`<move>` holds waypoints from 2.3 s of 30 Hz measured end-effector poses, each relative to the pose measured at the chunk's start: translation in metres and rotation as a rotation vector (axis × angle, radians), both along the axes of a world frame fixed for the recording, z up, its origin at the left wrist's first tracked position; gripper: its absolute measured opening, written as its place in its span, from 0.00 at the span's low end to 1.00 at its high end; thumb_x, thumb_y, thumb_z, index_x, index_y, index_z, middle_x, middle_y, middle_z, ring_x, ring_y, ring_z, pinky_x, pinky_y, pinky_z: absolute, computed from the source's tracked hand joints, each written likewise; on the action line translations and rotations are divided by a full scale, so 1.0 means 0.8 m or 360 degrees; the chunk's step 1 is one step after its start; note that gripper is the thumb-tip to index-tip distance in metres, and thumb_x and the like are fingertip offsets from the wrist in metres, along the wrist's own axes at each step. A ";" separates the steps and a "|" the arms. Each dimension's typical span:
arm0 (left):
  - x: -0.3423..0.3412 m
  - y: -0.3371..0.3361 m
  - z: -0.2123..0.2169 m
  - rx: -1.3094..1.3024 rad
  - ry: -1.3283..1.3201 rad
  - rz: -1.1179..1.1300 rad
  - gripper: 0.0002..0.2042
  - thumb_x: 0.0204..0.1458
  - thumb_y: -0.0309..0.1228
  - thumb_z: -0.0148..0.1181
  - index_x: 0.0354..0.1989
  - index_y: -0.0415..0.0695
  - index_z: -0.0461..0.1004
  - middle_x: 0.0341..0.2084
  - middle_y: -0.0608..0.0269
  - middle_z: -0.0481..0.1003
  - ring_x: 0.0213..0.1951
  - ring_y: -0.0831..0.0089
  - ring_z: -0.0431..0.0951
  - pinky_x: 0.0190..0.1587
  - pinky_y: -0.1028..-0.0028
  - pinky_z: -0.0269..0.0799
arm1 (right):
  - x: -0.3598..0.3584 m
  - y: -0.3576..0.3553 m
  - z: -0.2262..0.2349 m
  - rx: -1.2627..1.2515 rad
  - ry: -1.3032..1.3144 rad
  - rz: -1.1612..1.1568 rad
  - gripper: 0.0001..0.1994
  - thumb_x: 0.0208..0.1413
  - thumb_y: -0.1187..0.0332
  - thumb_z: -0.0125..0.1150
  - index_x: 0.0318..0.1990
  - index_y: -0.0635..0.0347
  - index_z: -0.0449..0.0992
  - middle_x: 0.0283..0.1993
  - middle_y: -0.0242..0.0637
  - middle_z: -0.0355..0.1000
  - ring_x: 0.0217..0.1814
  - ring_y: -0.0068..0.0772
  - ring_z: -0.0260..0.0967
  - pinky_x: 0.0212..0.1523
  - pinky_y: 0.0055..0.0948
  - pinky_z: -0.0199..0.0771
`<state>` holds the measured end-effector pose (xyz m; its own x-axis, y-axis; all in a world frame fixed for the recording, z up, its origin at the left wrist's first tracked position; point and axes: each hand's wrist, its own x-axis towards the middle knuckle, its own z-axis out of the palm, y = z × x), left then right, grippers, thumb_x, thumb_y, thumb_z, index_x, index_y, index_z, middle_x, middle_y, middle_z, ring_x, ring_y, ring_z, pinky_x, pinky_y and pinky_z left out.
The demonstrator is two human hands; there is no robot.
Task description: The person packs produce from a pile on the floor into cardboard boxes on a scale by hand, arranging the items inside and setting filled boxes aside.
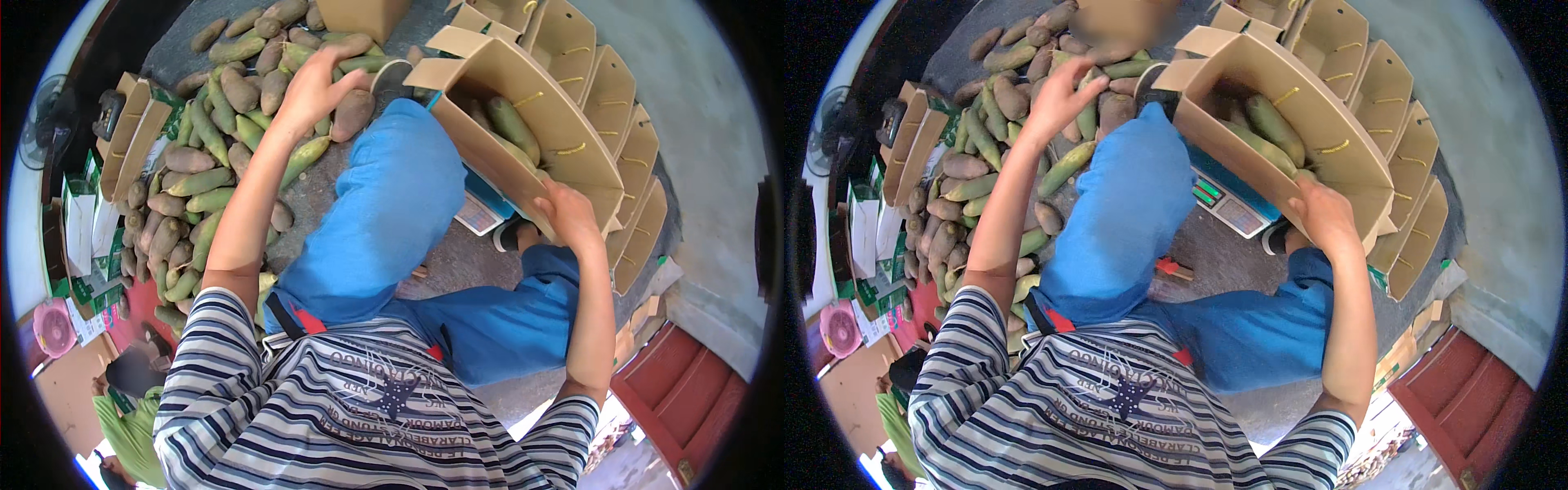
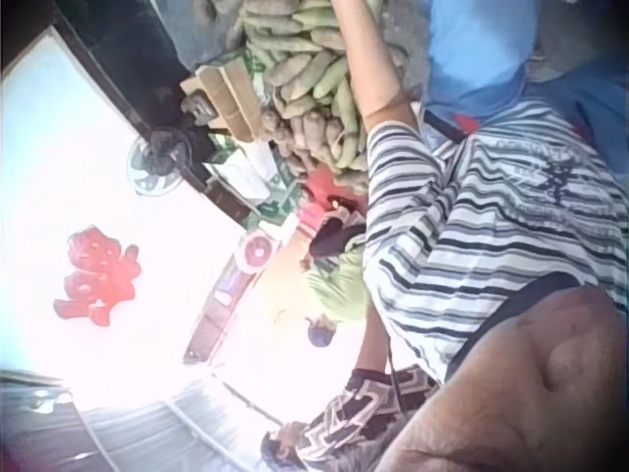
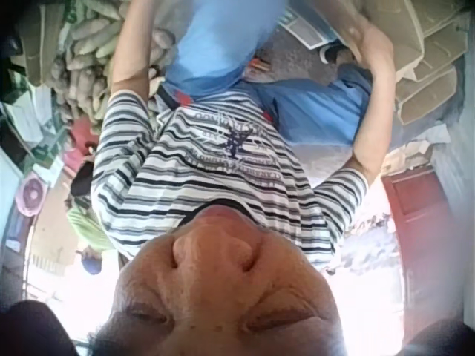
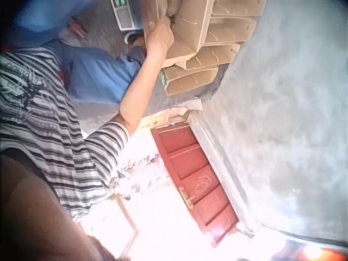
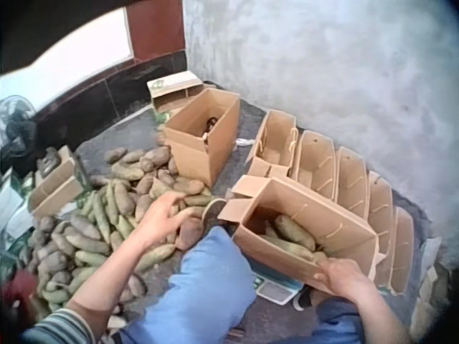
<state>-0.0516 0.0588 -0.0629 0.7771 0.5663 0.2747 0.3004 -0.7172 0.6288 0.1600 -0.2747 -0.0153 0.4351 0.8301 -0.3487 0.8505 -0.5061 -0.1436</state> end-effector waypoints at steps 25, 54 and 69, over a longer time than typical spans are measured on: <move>-0.215 -0.030 -0.293 -0.0702 0.1626 0.0855 0.36 0.32 0.47 0.67 0.48 0.38 0.60 0.43 0.48 0.68 0.45 0.54 0.71 0.47 0.64 0.68 | -0.002 0.009 0.003 -0.0121 0.0022 -0.0094 0.18 0.50 0.65 0.53 0.46 0.66 0.66 0.38 0.51 0.69 0.41 0.53 0.65 0.40 0.42 0.65; 0.082 -0.120 0.140 0.0343 0.0176 -0.0671 0.25 0.41 0.35 0.61 0.48 0.38 0.64 0.38 0.50 0.68 0.44 0.53 0.68 0.45 0.65 0.64 | -0.006 0.002 -0.008 -0.0024 -0.0002 -0.0101 0.13 0.48 0.65 0.55 0.38 0.62 0.66 0.34 0.47 0.70 0.40 0.49 0.68 0.39 0.43 0.66; 0.011 0.021 -0.075 0.0114 0.0519 0.0109 0.20 0.42 0.34 0.58 0.44 0.39 0.67 0.40 0.47 0.69 0.45 0.53 0.68 0.46 0.63 0.65 | -0.005 -0.003 0.002 -0.0027 0.0019 -0.0101 0.13 0.48 0.66 0.54 0.40 0.61 0.66 0.35 0.49 0.70 0.41 0.50 0.67 0.39 0.44 0.65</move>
<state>-0.0425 0.0755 -0.1231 0.7913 0.6085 0.0592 0.5263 -0.7273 0.4404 0.1561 -0.2773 -0.0134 0.4826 0.7948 -0.3680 0.8147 -0.5616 -0.1443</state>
